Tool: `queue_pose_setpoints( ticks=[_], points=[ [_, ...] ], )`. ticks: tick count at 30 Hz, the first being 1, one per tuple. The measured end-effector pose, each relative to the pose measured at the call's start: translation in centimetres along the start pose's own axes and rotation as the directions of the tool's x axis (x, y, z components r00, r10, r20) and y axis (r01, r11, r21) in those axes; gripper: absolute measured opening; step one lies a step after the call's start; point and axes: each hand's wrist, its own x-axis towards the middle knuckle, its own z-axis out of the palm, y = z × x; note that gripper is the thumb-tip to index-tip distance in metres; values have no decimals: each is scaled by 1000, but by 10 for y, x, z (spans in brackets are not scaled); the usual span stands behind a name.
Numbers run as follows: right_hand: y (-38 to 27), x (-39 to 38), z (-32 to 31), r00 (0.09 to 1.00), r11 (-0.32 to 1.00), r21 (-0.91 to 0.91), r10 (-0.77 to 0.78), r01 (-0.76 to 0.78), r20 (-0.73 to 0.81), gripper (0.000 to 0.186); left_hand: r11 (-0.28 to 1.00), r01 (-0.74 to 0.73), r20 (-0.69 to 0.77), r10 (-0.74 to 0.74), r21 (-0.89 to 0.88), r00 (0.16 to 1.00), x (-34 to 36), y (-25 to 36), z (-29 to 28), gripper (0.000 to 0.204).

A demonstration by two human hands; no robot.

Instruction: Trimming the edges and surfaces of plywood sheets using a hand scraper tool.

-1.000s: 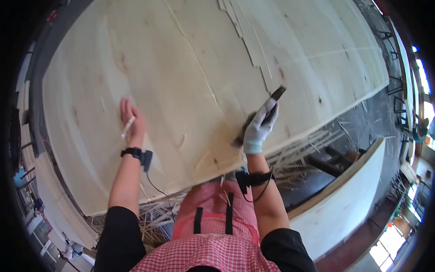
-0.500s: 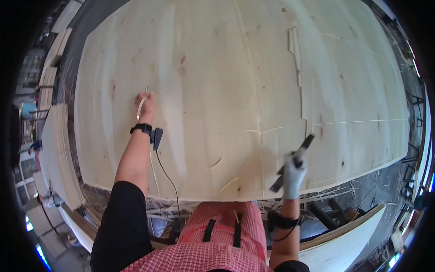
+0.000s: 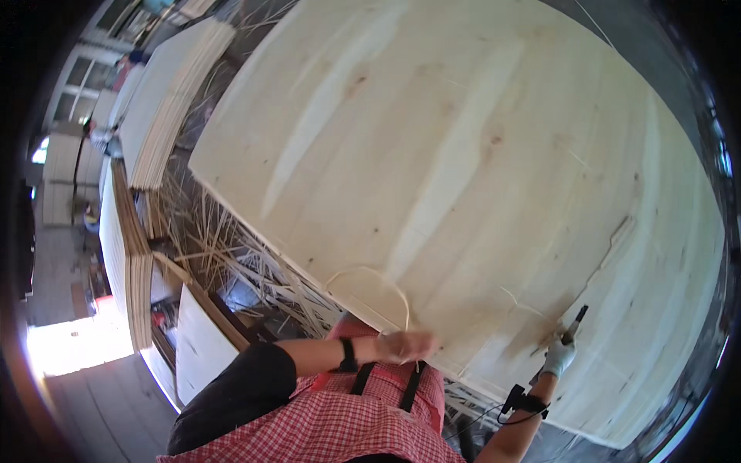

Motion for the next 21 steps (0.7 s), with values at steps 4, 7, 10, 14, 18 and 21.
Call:
queue_pose_setpoints(
  ticks=[4, 7, 10, 14, 18, 21],
  points=[
    [1, -6, 10, 1000, 997, -71, 22, -21, 21, 22, 683, 300, -294, -610, -666, 736, -109, 22, -36, 16],
    [-11, -24, 20, 1000, 962, -273, 3, -7, -13, 24, 810, 415, -693, -577, -415, 433, -194, 16, -123, 14],
    [14, -35, 36, 976, 984, 12, 179, -179, -123, 25, 694, 344, -744, -668, -633, -21, -293, 10, -194, 10],
    [7, -135, 91, 967, 870, -449, -249, 203, -46, 29, 768, 60, -737, -585, -637, -339, -470, 28, -229, 27],
    [-62, -311, 211, 887, 833, -323, -376, 450, 269, 32, 716, 336, -777, -467, -612, -423, -675, 64, -229, 28],
    [-213, -520, 267, 671, 683, -358, -260, 636, 695, 33, 716, 410, -792, -330, -565, -514, -764, 97, -246, 29]
  ],
)
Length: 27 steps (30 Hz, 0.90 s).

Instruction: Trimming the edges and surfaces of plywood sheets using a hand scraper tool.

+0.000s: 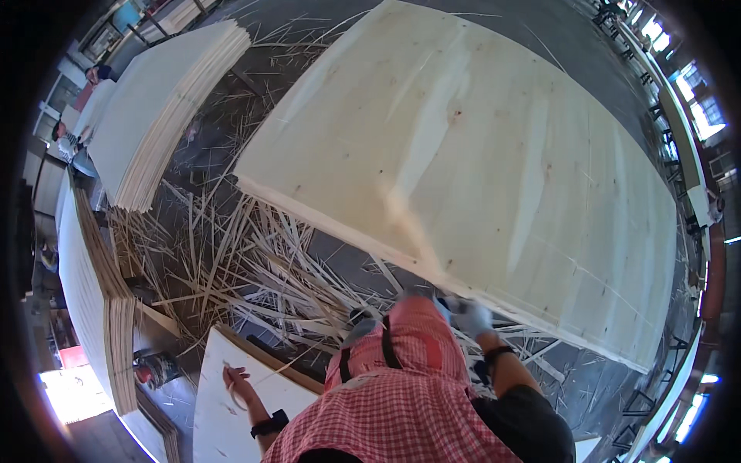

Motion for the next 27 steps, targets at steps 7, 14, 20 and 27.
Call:
queue_pose_setpoints(
  ticks=[7, 14, 20, 27],
  points=[
    [-284, 50, 56, 820, 806, 226, -570, 547, 46, 36, 994, 78, -134, -88, -80, 987, 128, 59, -12, 23],
    [-495, 161, 70, 931, 482, 871, -352, 90, 98, 19, 988, 40, -69, -51, -152, 996, 329, 82, 27, 20],
    [-642, 335, 85, 993, -182, 981, 75, -73, 88, 18, 956, 87, -80, -67, 282, 995, 513, 8, -8, 21],
    [-759, 461, 134, 931, -361, 930, 312, -69, 191, 20, 955, 155, 245, -219, 254, 945, 631, -57, -59, 20]
  ],
)
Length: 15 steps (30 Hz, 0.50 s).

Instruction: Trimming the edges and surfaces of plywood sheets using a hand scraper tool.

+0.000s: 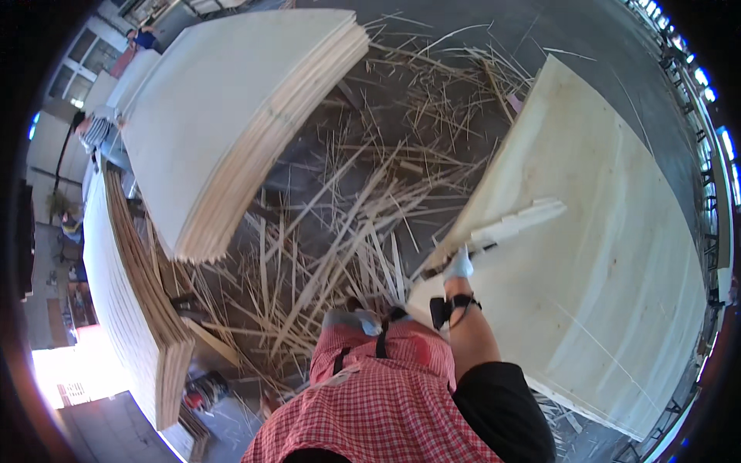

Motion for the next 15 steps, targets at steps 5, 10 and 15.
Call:
queue_pose_setpoints(
  ticks=[5, 10, 15],
  points=[
    [3, 7, 9, 907, 971, -130, -233, 200, -350, 27, 572, -412, 404, 149, 709, 903, 214, 93, 17, 25],
    [1, 32, 4, 725, 927, -217, -374, 305, -579, 32, -415, -730, 794, -27, 543, 607, 463, 270, 123, 32],
    [-9, 22, 68, 637, 964, 35, -147, 264, -757, 35, 19, -685, 650, 295, 729, 700, 645, 579, 319, 26]
  ],
)
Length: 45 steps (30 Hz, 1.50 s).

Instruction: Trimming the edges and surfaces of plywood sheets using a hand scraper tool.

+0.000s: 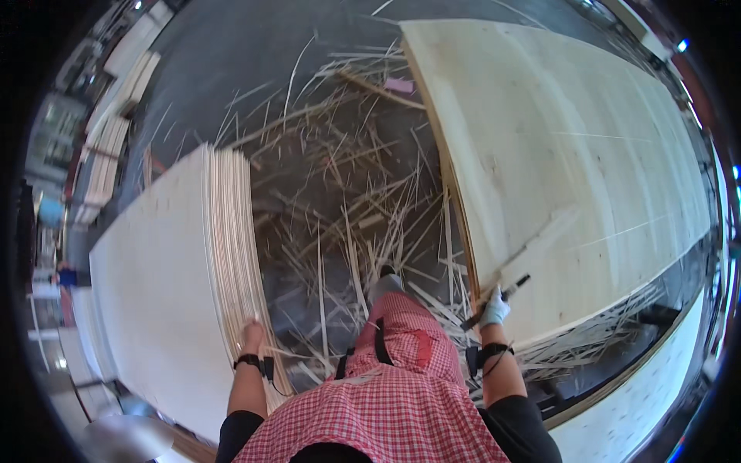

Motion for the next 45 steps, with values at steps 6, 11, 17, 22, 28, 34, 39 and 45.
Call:
queue_pose_setpoints(
  ticks=[6, 11, 17, 22, 28, 34, 39, 45],
  points=[
    [-29, -2, 71, 925, 934, 344, 207, -91, -319, 35, 601, -73, -16, 100, -796, 995, 236, 182, -190, 17],
    [-99, -5, 231, 996, 853, 522, 55, -7, -77, 22, 614, 38, 172, 160, -788, 972, 322, 236, -221, 18],
    [-251, 24, 515, 997, 806, 591, 64, -21, -52, 20, 530, 123, 140, -9, -839, 990, 469, 239, -216, 12],
    [-345, 70, 658, 989, 730, 683, 88, 20, -122, 18, 595, 168, 260, 71, -786, 963, 675, 322, -316, 16],
    [-379, 132, 735, 929, 756, 650, 177, 84, -326, 21, 321, -152, 101, 651, -935, 752, 812, 673, -586, 18],
    [-363, 151, 754, 699, 810, 523, 211, 266, -683, 39, -169, -114, -141, 966, -979, -215, 713, 972, -806, 47],
    [-398, 142, 764, 643, 774, 624, 426, 104, -636, 29, -135, 147, -199, 685, -980, -701, 644, 1112, -923, 49],
    [-510, 171, 873, 586, 590, 779, 561, 213, -585, 22, 295, 283, -329, -121, -913, -936, 606, 1292, -987, 23]
  ],
)
